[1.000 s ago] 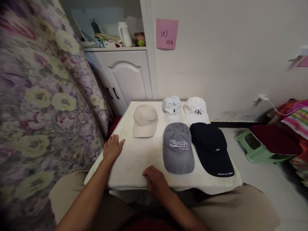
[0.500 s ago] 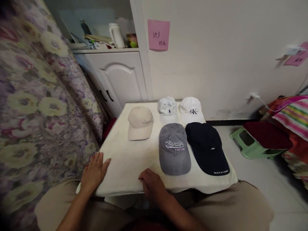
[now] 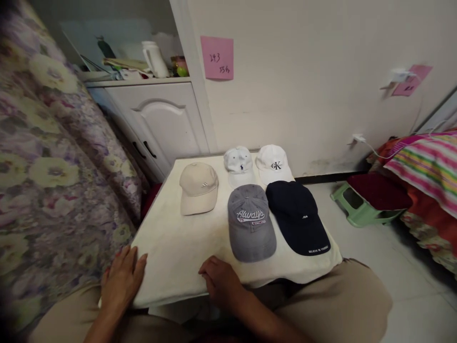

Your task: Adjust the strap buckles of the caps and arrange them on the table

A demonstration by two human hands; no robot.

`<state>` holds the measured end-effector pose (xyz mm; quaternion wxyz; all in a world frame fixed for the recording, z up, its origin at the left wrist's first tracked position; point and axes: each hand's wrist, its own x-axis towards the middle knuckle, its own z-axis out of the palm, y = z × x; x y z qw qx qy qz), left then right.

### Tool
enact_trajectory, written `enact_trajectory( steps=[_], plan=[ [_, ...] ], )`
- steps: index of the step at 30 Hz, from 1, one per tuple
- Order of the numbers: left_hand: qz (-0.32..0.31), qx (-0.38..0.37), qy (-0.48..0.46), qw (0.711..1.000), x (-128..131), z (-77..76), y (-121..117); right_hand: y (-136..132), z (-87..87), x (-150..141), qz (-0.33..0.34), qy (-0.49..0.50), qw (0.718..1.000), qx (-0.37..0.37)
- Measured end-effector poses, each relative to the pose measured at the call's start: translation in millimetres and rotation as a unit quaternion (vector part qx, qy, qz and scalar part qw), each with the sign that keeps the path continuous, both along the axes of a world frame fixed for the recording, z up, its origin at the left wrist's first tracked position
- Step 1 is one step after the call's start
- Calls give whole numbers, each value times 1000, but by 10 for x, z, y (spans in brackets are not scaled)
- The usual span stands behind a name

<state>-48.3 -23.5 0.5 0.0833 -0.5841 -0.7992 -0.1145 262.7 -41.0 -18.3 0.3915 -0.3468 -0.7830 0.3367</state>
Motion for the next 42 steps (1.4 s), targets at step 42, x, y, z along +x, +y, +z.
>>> enact_trajectory(
  steps=[42],
  plan=[
    [-366, 70, -107, 922, 1409, -270, 363, 40, 3, -21, -34, -28, 998, 39]
  ],
)
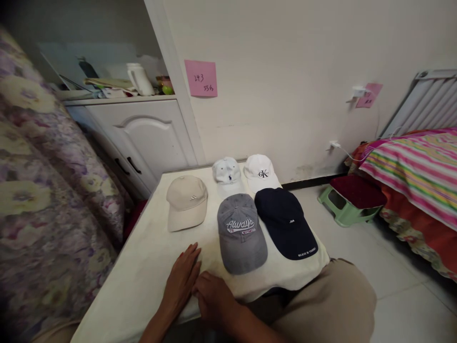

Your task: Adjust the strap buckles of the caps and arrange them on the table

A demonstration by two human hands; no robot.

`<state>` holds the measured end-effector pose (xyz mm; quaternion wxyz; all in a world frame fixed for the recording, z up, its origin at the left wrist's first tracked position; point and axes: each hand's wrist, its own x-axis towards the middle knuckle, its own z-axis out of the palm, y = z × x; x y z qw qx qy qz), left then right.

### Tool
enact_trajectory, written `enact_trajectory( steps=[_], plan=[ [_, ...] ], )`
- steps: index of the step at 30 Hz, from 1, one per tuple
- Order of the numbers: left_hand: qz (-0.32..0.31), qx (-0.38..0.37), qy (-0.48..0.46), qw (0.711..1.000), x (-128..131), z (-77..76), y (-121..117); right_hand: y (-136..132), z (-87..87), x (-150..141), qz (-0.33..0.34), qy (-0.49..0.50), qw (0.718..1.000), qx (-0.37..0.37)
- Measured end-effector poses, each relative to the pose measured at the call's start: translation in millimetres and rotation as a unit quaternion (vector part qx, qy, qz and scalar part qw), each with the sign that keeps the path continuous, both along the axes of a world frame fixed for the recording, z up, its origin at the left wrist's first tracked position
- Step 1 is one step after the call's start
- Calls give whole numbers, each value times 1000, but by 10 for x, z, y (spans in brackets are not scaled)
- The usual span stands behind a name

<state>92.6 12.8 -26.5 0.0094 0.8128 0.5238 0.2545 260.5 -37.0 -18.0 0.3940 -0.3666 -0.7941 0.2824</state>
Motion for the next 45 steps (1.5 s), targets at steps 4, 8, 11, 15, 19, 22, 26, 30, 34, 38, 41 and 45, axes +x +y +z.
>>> enact_trajectory(
  steps=[4, 8, 11, 15, 19, 22, 26, 30, 34, 38, 41, 45],
  plan=[
    [-3, 20, 6, 1000, -4, -7, 2, 1, -19, -10, 4, -3, 1000, -3],
    [-7, 41, 14, 999, -4, -24, 6, 5, -54, -16, 9, -1, 1000, -5],
    [-8, 46, 14, 999, -6, -35, 7, 8, -66, -13, 14, 1, 1000, -9],
    [-7, 51, 14, 999, -9, -42, 10, 10, -67, -14, 12, 3, 1000, -10],
    [-7, 57, 25, 998, -16, -45, 12, 11, -66, -20, 14, 8, 1000, -3],
    [-12, 59, 25, 998, -18, -49, 14, 6, -62, -17, 11, 10, 1000, -1],
    [-7, 52, 27, 998, -9, -41, 16, -1, -68, -14, 6, 8, 1000, 1],
    [-13, 47, 31, 998, -3, -20, 13, 3, -65, -12, 3, 7, 1000, 4],
    [-9, 44, 20, 999, 1, -15, 10, 10, -49, -6, 4, -4, 1000, 1],
    [-8, 38, 20, 999, 6, -6, 5, 8, -57, -5, 2, -4, 1000, 0],
    [-7, 36, 23, 999, 10, 1, 0, 6, -64, -7, 10, -3, 1000, 3],
    [-1, 30, 17, 999, 13, -24, 4, 9, -56, -7, 13, 10, 1000, 6]
  ],
)
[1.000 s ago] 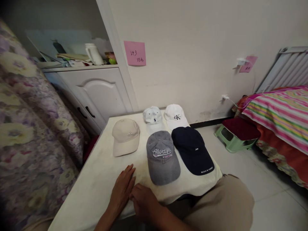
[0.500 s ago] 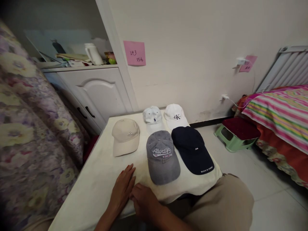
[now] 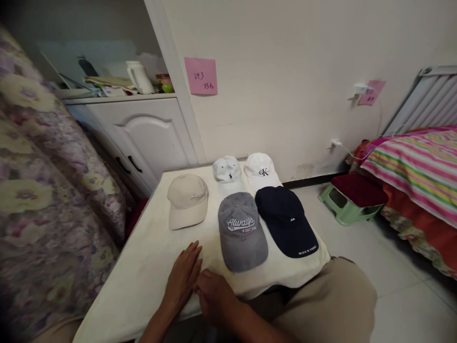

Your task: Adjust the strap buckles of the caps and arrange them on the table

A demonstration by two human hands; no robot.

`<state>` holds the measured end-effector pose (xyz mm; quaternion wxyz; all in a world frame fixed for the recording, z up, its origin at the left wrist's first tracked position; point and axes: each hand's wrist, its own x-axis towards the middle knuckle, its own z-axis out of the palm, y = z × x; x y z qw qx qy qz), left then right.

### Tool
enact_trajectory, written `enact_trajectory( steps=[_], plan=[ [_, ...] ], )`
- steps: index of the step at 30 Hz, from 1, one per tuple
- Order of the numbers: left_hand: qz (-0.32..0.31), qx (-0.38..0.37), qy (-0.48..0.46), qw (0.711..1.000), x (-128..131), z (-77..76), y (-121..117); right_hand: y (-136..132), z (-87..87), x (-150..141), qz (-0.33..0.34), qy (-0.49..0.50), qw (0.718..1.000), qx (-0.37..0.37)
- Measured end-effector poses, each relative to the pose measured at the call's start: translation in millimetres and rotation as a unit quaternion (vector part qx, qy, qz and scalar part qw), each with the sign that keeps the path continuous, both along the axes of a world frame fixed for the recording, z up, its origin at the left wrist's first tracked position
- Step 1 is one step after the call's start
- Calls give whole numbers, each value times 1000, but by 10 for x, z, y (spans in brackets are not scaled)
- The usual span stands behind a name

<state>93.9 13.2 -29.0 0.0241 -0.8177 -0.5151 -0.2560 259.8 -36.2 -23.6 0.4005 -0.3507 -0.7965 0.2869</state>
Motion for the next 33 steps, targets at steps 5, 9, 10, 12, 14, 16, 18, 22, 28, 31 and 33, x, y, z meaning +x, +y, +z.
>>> enact_trajectory(
  steps=[5, 9, 10, 12, 14, 16, 18, 22, 28, 31, 33],
  plan=[
    [7, -7, -8, 1000, -1, -40, 6, 3, 24, 5, 8, 4, 1000, -8],
    [6, -4, -6, 1000, 4, -29, 1, 3, 37, 7, 6, -5, 1000, -16],
    [7, -4, -9, 1000, 6, -24, 0, 4, 36, 6, 6, -8, 1000, -15],
    [7, -8, -14, 1000, 8, -15, -1, 8, 27, 5, 9, -13, 1000, -13],
    [5, -13, -16, 1000, 9, -8, -1, 13, 17, 4, 12, -15, 1000, -15],
    [2, -13, -12, 1000, 8, -5, -1, 15, 9, 5, 12, -13, 1000, -19],
    [-1, -9, -9, 1000, 5, -5, -3, 15, 2, 4, 11, -9, 1000, -20],
    [-3, -2, -9, 1000, 2, -11, -4, 16, -24, -4, 12, -1, 1000, -12],
    [1, -20, -25, 999, 7, -8, -4, 18, -57, -14, 9, -5, 1000, -7],
    [2, -21, -31, 999, 9, -4, -7, 11, -43, -9, 8, -6, 1000, -14],
    [0, -21, -31, 999, 10, -4, -8, 6, -26, -4, 7, -4, 1000, -13]
  ],
)
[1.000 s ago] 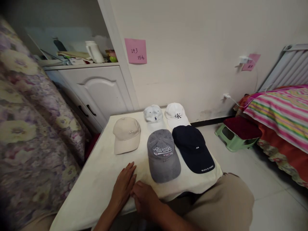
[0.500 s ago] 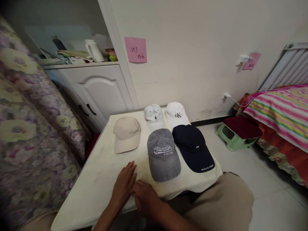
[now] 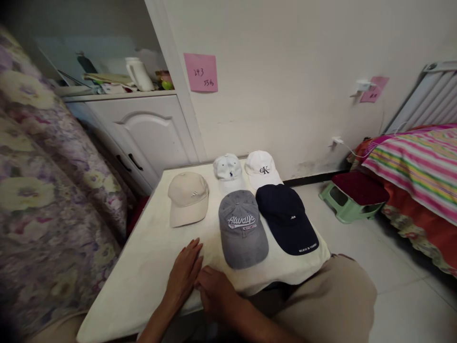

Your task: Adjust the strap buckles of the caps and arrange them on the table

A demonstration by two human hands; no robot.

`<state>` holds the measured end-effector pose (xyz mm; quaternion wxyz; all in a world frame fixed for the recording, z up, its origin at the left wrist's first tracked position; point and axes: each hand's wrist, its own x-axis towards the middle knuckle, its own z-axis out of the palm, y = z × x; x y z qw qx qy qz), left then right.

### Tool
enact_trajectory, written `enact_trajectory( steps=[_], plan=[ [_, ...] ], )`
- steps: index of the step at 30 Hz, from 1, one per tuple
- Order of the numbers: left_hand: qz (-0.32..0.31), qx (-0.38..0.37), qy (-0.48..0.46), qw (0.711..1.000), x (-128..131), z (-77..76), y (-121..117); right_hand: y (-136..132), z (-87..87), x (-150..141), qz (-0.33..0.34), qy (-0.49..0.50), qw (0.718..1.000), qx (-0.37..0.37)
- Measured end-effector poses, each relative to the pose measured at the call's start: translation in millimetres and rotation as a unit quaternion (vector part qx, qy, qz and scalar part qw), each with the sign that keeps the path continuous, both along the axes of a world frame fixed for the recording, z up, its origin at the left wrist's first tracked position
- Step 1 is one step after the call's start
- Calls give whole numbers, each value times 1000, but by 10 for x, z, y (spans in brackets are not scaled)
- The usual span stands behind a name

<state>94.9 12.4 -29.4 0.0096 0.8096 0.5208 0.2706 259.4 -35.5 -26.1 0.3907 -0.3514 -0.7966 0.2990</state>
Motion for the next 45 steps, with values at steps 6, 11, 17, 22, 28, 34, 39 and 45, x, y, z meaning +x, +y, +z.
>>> enact_trajectory(
  steps=[6, 11, 17, 22, 28, 34, 39, 45],
  plan=[
    [5, 3, -1, 1000, 2, -14, -1, 6, 25, 13, 8, 0, 1000, 6],
    [1, 8, 5, 1000, 1, -12, 0, 4, 33, 15, -1, -3, 1000, -2],
    [1, 6, 1, 1000, 5, 2, -7, 1, 27, 20, 0, -7, 1000, -3],
    [4, 7, -4, 1000, 9, 1, -5, 4, 27, 22, 4, -2, 1000, -2],
    [-4, 20, 11, 1000, 5, 8, -1, -10, 37, 19, -4, 2, 1000, -2],
    [-2, 17, 7, 1000, 7, 19, -13, 0, 18, 21, 1, -3, 1000, 0],
    [-2, 2, 9, 1000, 6, 30, -12, 6, 14, 25, -1, -14, 1000, 9],
    [-1, 14, 11, 1000, 10, 23, -7, -3, 31, 24, -7, -16, 1000, 7]
  ],
)
